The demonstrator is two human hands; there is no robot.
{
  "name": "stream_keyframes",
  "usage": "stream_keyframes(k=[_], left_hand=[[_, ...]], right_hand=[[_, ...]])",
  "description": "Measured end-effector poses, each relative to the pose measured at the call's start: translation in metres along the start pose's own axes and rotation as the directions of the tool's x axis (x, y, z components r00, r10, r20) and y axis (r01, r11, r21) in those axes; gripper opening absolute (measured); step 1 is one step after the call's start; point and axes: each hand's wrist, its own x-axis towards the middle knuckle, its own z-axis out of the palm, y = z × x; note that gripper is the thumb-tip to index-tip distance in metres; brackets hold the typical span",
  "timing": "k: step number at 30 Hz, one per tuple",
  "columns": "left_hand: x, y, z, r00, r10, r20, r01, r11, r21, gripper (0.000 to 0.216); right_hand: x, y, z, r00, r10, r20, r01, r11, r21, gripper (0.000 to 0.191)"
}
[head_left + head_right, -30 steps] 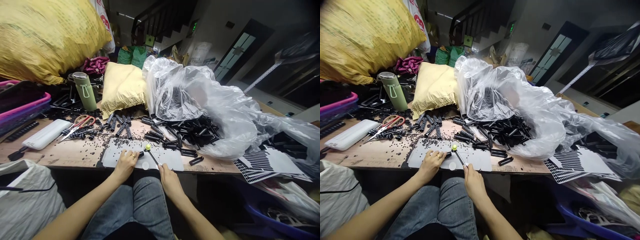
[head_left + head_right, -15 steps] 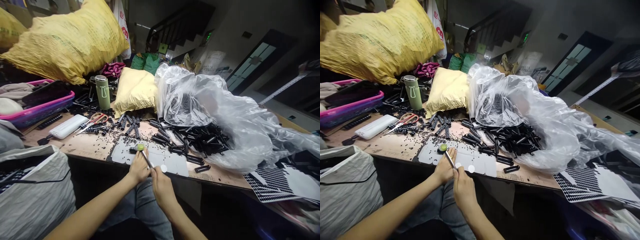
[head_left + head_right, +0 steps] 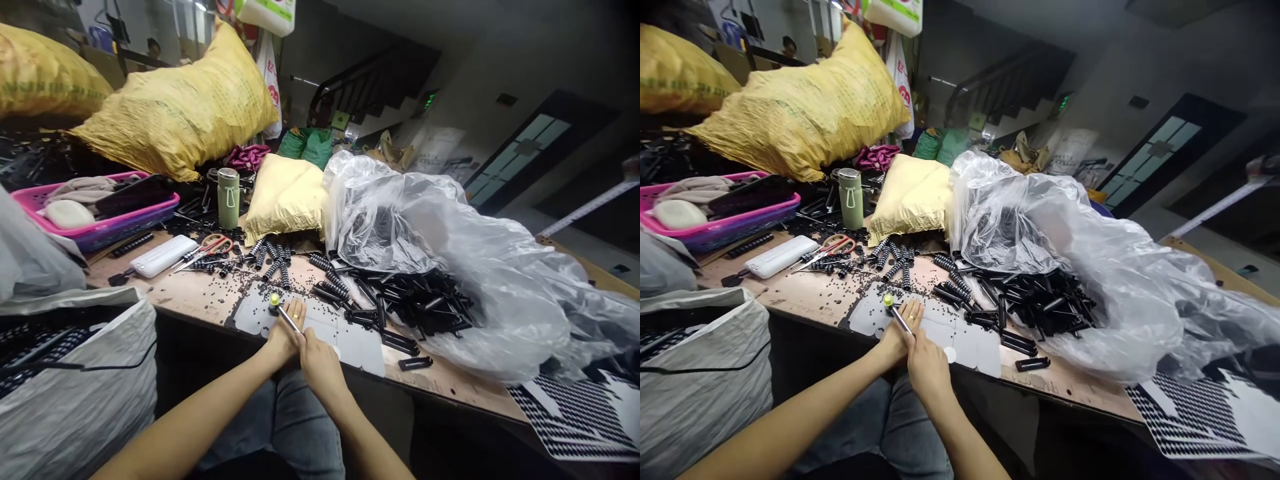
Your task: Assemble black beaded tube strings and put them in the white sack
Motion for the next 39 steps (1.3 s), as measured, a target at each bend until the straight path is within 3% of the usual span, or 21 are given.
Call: stream_keyframes(k=[5, 7, 9, 10, 11, 13, 14, 15, 16, 17, 18, 19, 21, 24, 28, 32, 35, 37, 39], left_hand=[[0.014, -0.002, -0.021, 0.994, -0.082, -0.077, 0.082, 0.997, -0.002, 0.037], [0.002, -0.012, -0.044, 0.985, -0.131, -0.111, 0.133, 0.991, 0.012, 0.039], [-0.028, -0.030, -0.080, 0.957, -0.216, -0.191, 0.230, 0.972, 0.052, 0.040], [-0.047, -0.041, -0.103, 0.922, -0.278, -0.267, 0.310, 0.947, 0.082, 0.038], [-0.068, -0.051, -0.129, 0.859, -0.355, -0.369, 0.425, 0.897, 0.125, 0.036], [-0.105, -0.068, -0.178, 0.694, -0.471, -0.544, 0.645, 0.742, 0.181, 0.031], [-0.116, -0.073, -0.197, 0.589, -0.504, -0.631, 0.741, 0.649, 0.173, 0.030], [-0.121, -0.075, -0.210, 0.535, -0.506, -0.677, 0.783, 0.598, 0.172, 0.033], [-0.119, -0.076, -0.216, 0.525, -0.508, -0.682, 0.792, 0.586, 0.173, 0.036], [-0.110, -0.075, -0.215, 0.557, -0.512, -0.654, 0.770, 0.613, 0.176, 0.038], [-0.095, -0.074, -0.207, 0.624, -0.515, -0.588, 0.719, 0.672, 0.175, 0.040], [-0.074, -0.073, -0.194, 0.704, -0.514, -0.490, 0.653, 0.740, 0.160, 0.040], [-0.023, -0.073, -0.160, 0.820, -0.495, -0.288, 0.537, 0.839, 0.090, 0.039], [0.051, -0.077, -0.110, 0.885, -0.456, -0.100, 0.462, 0.886, 0.047, 0.036], [0.102, -0.089, -0.065, 0.899, -0.433, 0.064, 0.431, 0.901, 0.050, 0.030], [0.104, -0.104, -0.047, 0.898, -0.413, 0.154, 0.408, 0.911, 0.063, 0.033], [0.095, -0.113, -0.049, 0.889, -0.443, 0.117, 0.440, 0.896, 0.049, 0.041], [0.087, -0.114, -0.057, 0.846, -0.531, 0.057, 0.533, 0.831, -0.159, 0.047], [0.076, -0.108, -0.065, 0.770, -0.637, 0.046, 0.592, 0.686, -0.423, 0.049]], right_hand=[[-0.001, 0.012, -0.015, 0.985, 0.052, -0.165, -0.037, 0.995, 0.092, 0.041], [0.000, 0.024, -0.016, 0.974, 0.088, -0.207, -0.064, 0.991, 0.120, 0.042], [0.002, 0.040, -0.013, 0.970, 0.114, -0.215, -0.089, 0.988, 0.123, 0.043], [0.003, 0.050, -0.010, 0.969, 0.124, -0.212, -0.102, 0.988, 0.115, 0.043], [0.004, 0.059, -0.007, 0.970, 0.133, -0.206, -0.114, 0.988, 0.100, 0.043], [0.006, 0.076, 0.000, 0.972, 0.146, -0.186, -0.139, 0.989, 0.053, 0.041], [0.007, 0.083, 0.003, 0.973, 0.152, -0.175, -0.151, 0.988, 0.022, 0.041], [0.008, 0.090, 0.005, 0.973, 0.158, -0.167, -0.162, 0.987, -0.013, 0.040], [0.009, 0.095, 0.007, 0.973, 0.159, -0.167, -0.169, 0.985, -0.048, 0.039], [0.010, 0.100, 0.009, 0.972, 0.151, -0.178, -0.168, 0.982, -0.081, 0.038], [0.011, 0.105, 0.012, 0.970, 0.136, -0.201, -0.161, 0.980, -0.114, 0.036], [0.012, 0.109, 0.014, 0.966, 0.114, -0.232, -0.150, 0.978, -0.147, 0.034], [0.014, 0.116, 0.019, 0.952, 0.050, -0.303, -0.119, 0.970, -0.214, 0.031], [0.016, 0.125, 0.025, 0.920, -0.075, -0.384, -0.028, 0.967, -0.254, 0.025], [0.024, 0.134, 0.020, 0.868, -0.119, -0.482, 0.022, 0.979, -0.202, 0.014], [0.046, 0.147, 0.005, 0.839, -0.042, -0.543, -0.051, 0.987, -0.155, 0.019], [0.068, 0.161, -0.004, 0.815, -0.038, -0.578, -0.037, 0.992, -0.119, 0.025], [0.078, 0.166, -0.010, 0.794, -0.075, -0.603, 0.018, 0.995, -0.100, 0.019], [0.083, 0.162, -0.014, 0.762, -0.139, -0.633, 0.106, 0.990, -0.090, 0.019]])
